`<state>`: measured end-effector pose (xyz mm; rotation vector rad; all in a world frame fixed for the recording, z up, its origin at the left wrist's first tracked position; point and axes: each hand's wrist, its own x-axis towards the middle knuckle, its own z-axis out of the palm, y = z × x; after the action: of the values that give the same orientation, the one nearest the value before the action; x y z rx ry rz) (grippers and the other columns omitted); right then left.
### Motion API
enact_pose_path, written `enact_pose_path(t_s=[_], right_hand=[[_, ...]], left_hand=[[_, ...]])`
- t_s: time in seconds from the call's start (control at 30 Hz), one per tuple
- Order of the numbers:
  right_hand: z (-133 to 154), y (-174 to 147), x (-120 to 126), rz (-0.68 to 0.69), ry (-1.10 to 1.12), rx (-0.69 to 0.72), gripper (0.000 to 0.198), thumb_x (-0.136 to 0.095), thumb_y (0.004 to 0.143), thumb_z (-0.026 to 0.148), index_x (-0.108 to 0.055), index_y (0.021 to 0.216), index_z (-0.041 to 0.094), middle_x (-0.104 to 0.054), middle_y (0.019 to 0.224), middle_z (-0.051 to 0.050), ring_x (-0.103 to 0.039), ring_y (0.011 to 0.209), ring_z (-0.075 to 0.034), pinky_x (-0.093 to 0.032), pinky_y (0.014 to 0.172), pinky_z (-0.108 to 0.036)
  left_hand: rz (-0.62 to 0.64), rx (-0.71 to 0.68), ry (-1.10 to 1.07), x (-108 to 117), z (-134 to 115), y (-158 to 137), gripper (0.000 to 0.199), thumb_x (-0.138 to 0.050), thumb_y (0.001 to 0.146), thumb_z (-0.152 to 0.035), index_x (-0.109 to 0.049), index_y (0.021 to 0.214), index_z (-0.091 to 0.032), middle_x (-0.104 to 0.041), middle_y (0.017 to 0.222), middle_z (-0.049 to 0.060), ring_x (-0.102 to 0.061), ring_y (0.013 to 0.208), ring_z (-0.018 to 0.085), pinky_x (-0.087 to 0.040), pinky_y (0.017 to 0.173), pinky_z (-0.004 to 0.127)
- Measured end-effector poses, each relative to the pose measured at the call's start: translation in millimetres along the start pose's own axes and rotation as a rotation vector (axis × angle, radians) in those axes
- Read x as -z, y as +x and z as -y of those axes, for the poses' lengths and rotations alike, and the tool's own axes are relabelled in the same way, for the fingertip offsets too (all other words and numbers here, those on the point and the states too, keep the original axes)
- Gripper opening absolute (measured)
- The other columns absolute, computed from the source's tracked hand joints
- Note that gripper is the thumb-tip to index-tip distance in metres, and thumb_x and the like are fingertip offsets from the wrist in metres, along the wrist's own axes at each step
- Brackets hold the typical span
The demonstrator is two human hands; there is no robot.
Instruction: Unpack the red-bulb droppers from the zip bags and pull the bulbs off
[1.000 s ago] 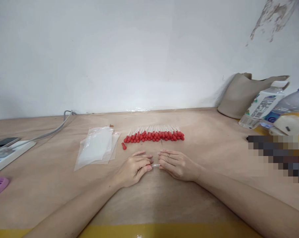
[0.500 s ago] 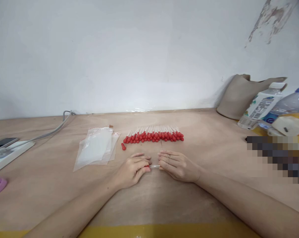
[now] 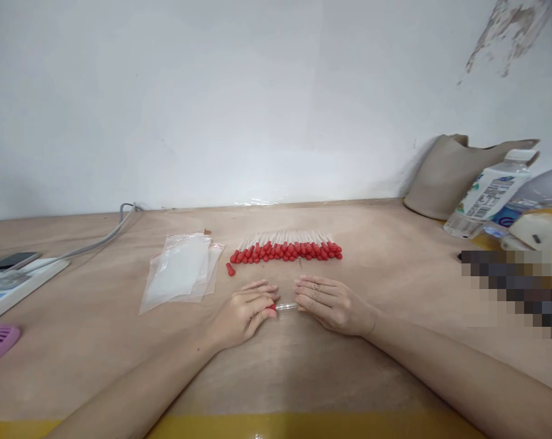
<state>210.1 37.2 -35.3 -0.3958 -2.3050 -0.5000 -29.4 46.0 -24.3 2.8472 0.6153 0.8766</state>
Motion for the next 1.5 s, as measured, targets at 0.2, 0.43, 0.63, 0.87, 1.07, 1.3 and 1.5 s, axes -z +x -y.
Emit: enact_pose_path(t_s=[0.2,0.43,0.63,0.87,1.07,1.3,1.5], right_hand=[[1,-1,-2,-0.011,0.006,-0.018,0.015,-0.052,0.083,0.014,-0.059,0.095,0.013,-0.067,0.097,-0.008,-0.056,0.104,-0.018,-0.046,0.096,-0.036],[-8,-9,3,-0.064,0.014,-0.087,0.019,-0.051,0.082,0.013,-0.059,0.1,0.014,-0.066,0.098,-0.009,-0.057,0.103,-0.018,-0.047,0.094,-0.037],[-24,-18,5,-0.03,-0.144,-0.431,0.019,-0.05,0.084,0.023,-0.064,0.096,0.018,-0.063,0.073,-0.004,-0.057,0.07,-0.015,-0.048,0.068,-0.031],[-23,-15,-1,0.03,-0.119,-0.633,0.022,-0.043,0.084,0.02,-0.062,0.092,0.015,-0.058,0.07,-0.005,-0.052,0.067,-0.016,-0.043,0.062,-0.028],[-26,-12,-11,-0.002,-0.13,-0.607,0.019,-0.041,0.083,0.017,-0.06,0.078,0.014,-0.055,0.067,-0.005,-0.051,0.064,-0.015,-0.041,0.061,-0.027],[-24,-10,-22,0.049,-0.059,-0.589,0.018,-0.044,0.083,0.022,-0.06,0.082,0.014,-0.055,0.068,-0.005,-0.051,0.065,-0.015,-0.041,0.062,-0.026],[-16,-5,-16,0.152,0.037,-0.625,0.028,-0.052,0.08,0.04,-0.06,0.092,0.016,-0.058,0.079,-0.008,-0.054,0.077,-0.02,-0.045,0.07,-0.032]], left_hand=[[-0.011,-0.003,0.047,0,-2,2,0.013,-0.049,0.086,-0.022,-0.06,0.089,-0.017,-0.068,0.096,0.004,-0.053,0.109,0.02,-0.042,0.093,0.037],[-0.034,-0.057,0.26,18,16,-8,0.012,-0.05,0.084,-0.02,-0.063,0.086,-0.021,-0.067,0.1,0.001,-0.053,0.105,0.02,-0.039,0.093,0.039],[-0.314,0.372,0.448,47,41,-20,0.021,-0.045,0.086,-0.031,-0.064,0.087,-0.02,-0.062,0.085,0.005,-0.056,0.076,0.016,-0.046,0.07,0.028],[-0.162,0.8,0.513,54,56,-23,0.034,-0.039,0.082,-0.033,-0.06,0.103,-0.015,-0.055,0.081,0.006,-0.058,0.07,0.019,-0.045,0.066,0.029],[-0.094,0.92,0.317,51,59,-17,0.042,-0.043,0.08,-0.041,-0.053,0.111,-0.015,-0.065,0.076,0.004,-0.062,0.069,0.02,-0.043,0.065,0.028],[-0.077,0.959,0.242,47,61,-14,0.041,-0.04,0.081,-0.052,-0.057,0.098,-0.019,-0.067,0.065,0.0,-0.063,0.063,0.02,-0.042,0.065,0.028],[-0.129,0.927,0.39,50,54,-11,0.039,-0.035,0.085,-0.046,-0.058,0.1,-0.018,-0.066,0.074,0.004,-0.061,0.069,0.021,-0.041,0.066,0.028]])
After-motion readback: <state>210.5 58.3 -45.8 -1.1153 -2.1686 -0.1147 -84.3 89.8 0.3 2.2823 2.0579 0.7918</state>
